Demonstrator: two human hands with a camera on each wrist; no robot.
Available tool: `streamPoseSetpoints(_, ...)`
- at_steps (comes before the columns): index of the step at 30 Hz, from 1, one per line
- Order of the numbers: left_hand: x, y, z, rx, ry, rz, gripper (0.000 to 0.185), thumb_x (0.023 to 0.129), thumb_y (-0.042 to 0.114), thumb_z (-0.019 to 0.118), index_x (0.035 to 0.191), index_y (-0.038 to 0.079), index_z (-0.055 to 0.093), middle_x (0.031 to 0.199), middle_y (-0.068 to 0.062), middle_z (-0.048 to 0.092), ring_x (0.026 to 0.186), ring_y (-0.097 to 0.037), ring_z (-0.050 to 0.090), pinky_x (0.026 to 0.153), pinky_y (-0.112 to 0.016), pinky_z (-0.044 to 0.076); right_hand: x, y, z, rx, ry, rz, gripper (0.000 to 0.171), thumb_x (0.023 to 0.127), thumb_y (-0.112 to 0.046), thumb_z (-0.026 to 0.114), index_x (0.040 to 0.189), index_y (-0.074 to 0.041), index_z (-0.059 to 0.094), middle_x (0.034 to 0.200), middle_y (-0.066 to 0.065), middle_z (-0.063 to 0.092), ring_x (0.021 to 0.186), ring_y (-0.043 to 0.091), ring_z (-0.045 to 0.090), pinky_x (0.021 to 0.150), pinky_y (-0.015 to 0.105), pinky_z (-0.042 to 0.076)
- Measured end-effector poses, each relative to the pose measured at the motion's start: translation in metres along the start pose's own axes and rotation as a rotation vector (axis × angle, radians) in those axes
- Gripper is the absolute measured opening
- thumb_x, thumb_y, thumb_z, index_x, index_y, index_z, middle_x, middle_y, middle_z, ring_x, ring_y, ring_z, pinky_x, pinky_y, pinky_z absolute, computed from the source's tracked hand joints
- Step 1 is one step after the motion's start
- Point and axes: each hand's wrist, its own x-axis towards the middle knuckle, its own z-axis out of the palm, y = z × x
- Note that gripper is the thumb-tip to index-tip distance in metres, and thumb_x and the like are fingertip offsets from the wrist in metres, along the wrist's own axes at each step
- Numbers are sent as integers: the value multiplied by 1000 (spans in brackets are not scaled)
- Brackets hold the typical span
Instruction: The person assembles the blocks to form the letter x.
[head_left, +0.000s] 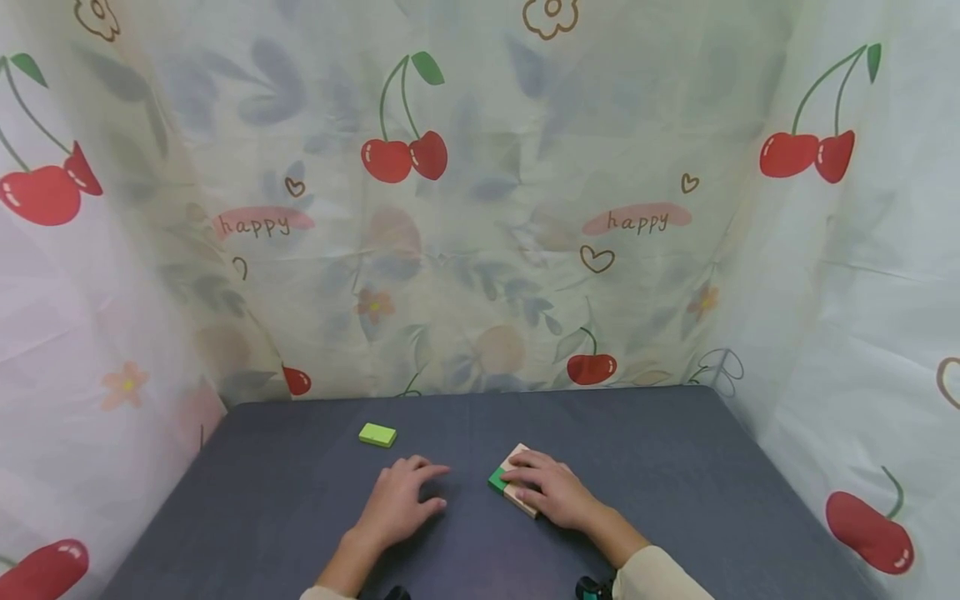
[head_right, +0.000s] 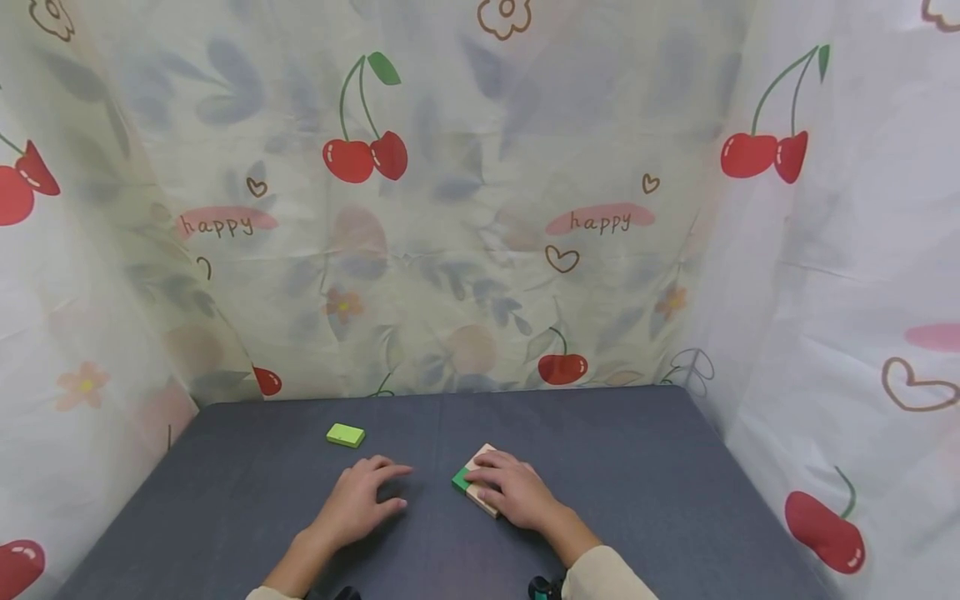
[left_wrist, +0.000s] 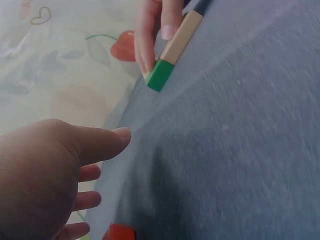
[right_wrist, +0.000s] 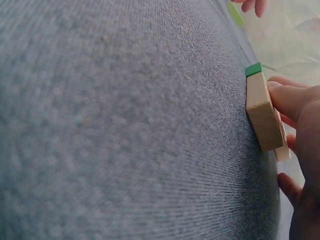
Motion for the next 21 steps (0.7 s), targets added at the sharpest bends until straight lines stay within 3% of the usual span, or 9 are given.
streamPoseSetpoints(8, -5, -15, 0, 85, -54, -39, 68, 78, 41, 80, 140, 27, 55, 119, -1, 57, 100, -21, 51, 77, -44, 37, 0, -2, -1, -4, -5, 13, 30, 98, -26, 59, 128, -25, 66, 140, 2, 50, 135, 28, 38, 95, 58, 34)
streamPoseSetpoints(21, -21, -32, -10, 57, -132, -98, 59, 77, 48, 78, 129, 24, 64, 107, 2, 56, 92, -19, 48, 73, -42, 38, 0, -2, -1, -5, -16, 29, 31, 98, -26, 59, 128, -26, 66, 140, 1, 50, 135, 27, 38, 95, 58, 34)
